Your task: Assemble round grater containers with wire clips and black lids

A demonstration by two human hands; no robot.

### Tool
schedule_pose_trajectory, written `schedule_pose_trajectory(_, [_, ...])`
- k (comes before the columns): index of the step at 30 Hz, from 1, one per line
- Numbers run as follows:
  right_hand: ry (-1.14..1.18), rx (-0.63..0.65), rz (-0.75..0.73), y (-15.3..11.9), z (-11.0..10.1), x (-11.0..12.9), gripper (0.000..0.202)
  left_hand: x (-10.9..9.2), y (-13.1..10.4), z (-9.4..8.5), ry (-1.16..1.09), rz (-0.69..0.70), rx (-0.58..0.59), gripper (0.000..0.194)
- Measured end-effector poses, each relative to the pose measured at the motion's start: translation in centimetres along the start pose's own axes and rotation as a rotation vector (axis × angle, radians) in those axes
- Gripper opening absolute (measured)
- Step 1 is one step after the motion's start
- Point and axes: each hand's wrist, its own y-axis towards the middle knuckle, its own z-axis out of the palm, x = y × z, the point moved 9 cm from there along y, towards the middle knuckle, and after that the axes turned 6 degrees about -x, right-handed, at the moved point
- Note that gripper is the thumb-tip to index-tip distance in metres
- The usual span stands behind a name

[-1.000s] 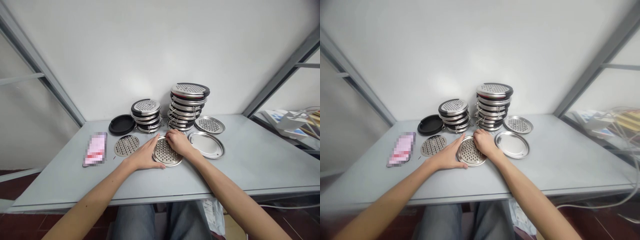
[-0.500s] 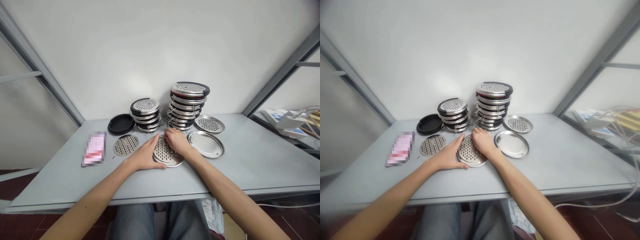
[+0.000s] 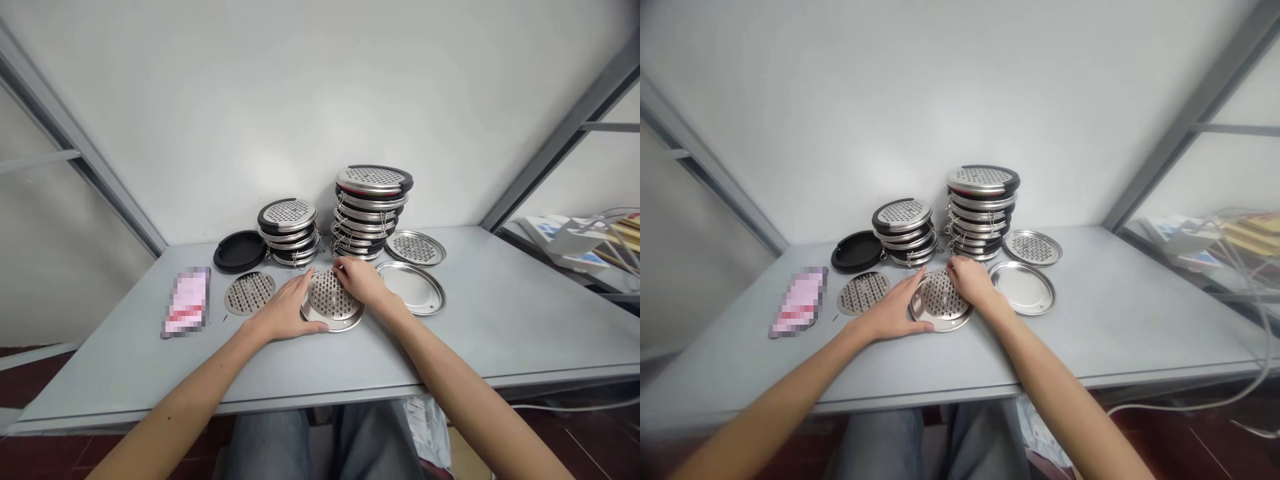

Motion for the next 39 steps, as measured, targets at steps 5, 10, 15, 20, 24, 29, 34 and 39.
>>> schedule_pose_trajectory(5, [0.377, -0.058, 0.024, 0.3, -0.1, -0.3, 0.012, 0.2, 0.0, 0.1, -0.020, -0.009, 0.000, 0.111])
schedule_pose_trajectory(10, [0.749, -0.034, 0.252, 0.6, 1.2, -2.5, 0.015, 0.3, -0.1, 0.0, -0.039, -0.012, -0.016, 0.113])
schedule_pose_trajectory(15, [1.080, 0.008, 0.488, 0.3, 1.6, -3.9, 0.027, 0.2, 0.1, -0.4, -0.036, 0.009, -0.053, 0.116])
schedule_pose_trajectory(20, [1.200, -0.128, 0.526, 0.1, -0.1, -4.7, 0.030, -0.1, 0.3, -1.3, -0.020, 0.024, -0.116, 0.113])
schedule_pose_trajectory(24, [1.250, -0.212, 0.523, 0.0, -0.8, -5.0, 0.030, -0.2, 0.4, -2.0, -0.004, 0.011, -0.172, 0.113])
schedule_pose_trajectory(29, [1.313, -0.202, 0.566, 0.1, 0.1, -4.7, 0.031, -0.1, 0.4, -2.4, 0.006, 0.013, -0.237, 0.112])
schedule_pose_trajectory(34, [1.339, -0.157, 0.580, 0.0, 1.1, -4.2, 0.034, 0.1, 0.4, -2.5, 0.001, 0.007, -0.271, 0.113])
schedule_pose_trajectory(39, [1.370, -0.122, 0.582, -0.1, 1.4, -3.8, 0.036, 0.0, 0.4, -2.7, 0.011, 0.005, -0.279, 0.115])
